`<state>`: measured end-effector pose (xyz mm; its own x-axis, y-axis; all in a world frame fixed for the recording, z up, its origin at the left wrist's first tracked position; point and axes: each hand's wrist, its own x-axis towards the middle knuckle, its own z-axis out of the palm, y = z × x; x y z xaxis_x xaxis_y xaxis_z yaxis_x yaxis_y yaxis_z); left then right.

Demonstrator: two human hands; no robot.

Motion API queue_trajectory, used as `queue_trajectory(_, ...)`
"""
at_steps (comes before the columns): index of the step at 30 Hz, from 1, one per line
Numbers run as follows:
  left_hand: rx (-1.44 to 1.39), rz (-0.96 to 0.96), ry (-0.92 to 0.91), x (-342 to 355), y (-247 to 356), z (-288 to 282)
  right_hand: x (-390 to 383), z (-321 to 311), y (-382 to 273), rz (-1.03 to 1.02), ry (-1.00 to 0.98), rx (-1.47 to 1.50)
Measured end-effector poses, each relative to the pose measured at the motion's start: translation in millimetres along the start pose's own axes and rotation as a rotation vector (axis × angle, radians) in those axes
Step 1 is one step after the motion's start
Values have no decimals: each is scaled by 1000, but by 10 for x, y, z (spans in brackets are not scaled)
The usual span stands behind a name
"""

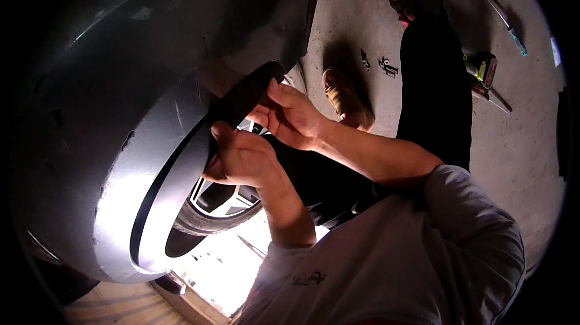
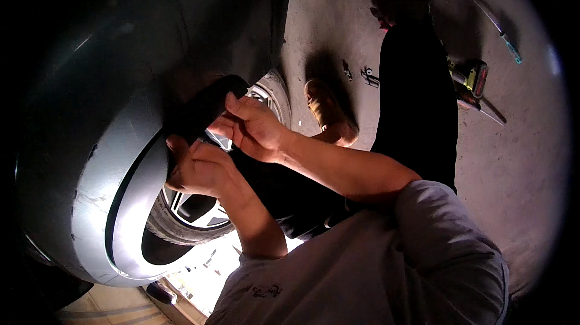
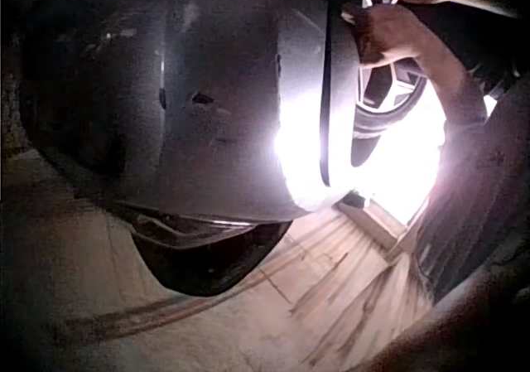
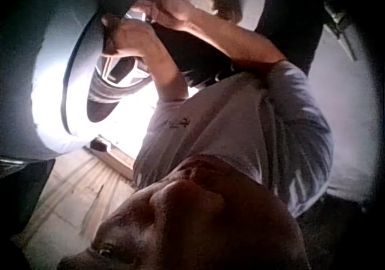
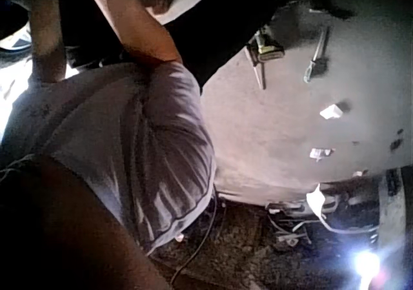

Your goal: The person installs a black plastic fender flare onto a car's wheel well by aligning the trim and using a screwdriver to secure it. They handle an instruction sheet and retrieve tools including a power drill and pliers from the garage floor.

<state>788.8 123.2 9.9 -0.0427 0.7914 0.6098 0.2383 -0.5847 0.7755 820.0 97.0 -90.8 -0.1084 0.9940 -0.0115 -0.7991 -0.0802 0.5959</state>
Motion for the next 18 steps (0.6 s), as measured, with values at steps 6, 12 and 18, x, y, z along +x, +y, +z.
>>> queue_trajectory(6,-93,-90,53,-44,122,156,-28,126,75,-4,-2,152)
queue_trajectory(12,-101,-133,-26,-2,81,105,0,149,156,-113,41,87)
queue_trajectory(18,-30,-140,-153,-32,148,217,-29,143,17,-152,174,-332)
